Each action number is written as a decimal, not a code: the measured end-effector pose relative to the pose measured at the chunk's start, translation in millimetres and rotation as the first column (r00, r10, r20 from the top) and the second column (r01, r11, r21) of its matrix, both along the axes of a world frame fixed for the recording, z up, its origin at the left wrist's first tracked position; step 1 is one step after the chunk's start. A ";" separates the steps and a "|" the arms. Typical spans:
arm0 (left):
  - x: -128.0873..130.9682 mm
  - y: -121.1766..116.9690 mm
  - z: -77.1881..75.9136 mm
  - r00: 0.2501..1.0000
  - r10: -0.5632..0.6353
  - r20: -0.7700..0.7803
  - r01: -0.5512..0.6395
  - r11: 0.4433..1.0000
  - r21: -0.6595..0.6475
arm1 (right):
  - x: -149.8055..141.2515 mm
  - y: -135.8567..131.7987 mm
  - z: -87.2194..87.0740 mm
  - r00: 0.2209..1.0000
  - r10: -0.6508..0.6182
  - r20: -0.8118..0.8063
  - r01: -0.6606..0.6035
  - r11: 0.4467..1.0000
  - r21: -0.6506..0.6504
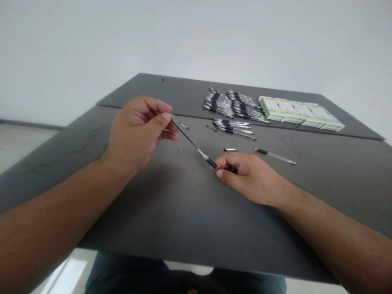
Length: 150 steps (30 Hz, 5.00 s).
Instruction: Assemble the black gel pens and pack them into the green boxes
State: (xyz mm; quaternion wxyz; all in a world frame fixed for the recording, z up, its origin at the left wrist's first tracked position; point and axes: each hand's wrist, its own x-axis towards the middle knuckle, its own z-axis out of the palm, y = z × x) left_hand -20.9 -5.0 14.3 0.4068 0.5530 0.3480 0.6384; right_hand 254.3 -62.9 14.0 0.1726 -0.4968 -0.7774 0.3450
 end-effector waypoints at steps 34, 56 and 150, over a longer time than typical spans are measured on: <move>-16.0 15.4 -17.2 -0.122 -0.018 -0.992 0.192 0.980 -0.042 | 10.6 10.7 -4.2 0.996 -0.087 -0.003 0.087 0.989 0.122; 12.1 -10.8 -20.0 0.837 -0.338 -0.430 0.219 0.928 -0.302 | 8.7 9.9 -8.6 0.998 0.035 0.052 -0.047 0.964 0.260; 8.0 -10.7 -27.0 0.447 -0.167 -0.879 0.233 0.970 -0.066 | 29.5 23.1 1.1 0.970 -0.179 -0.166 0.228 0.907 0.354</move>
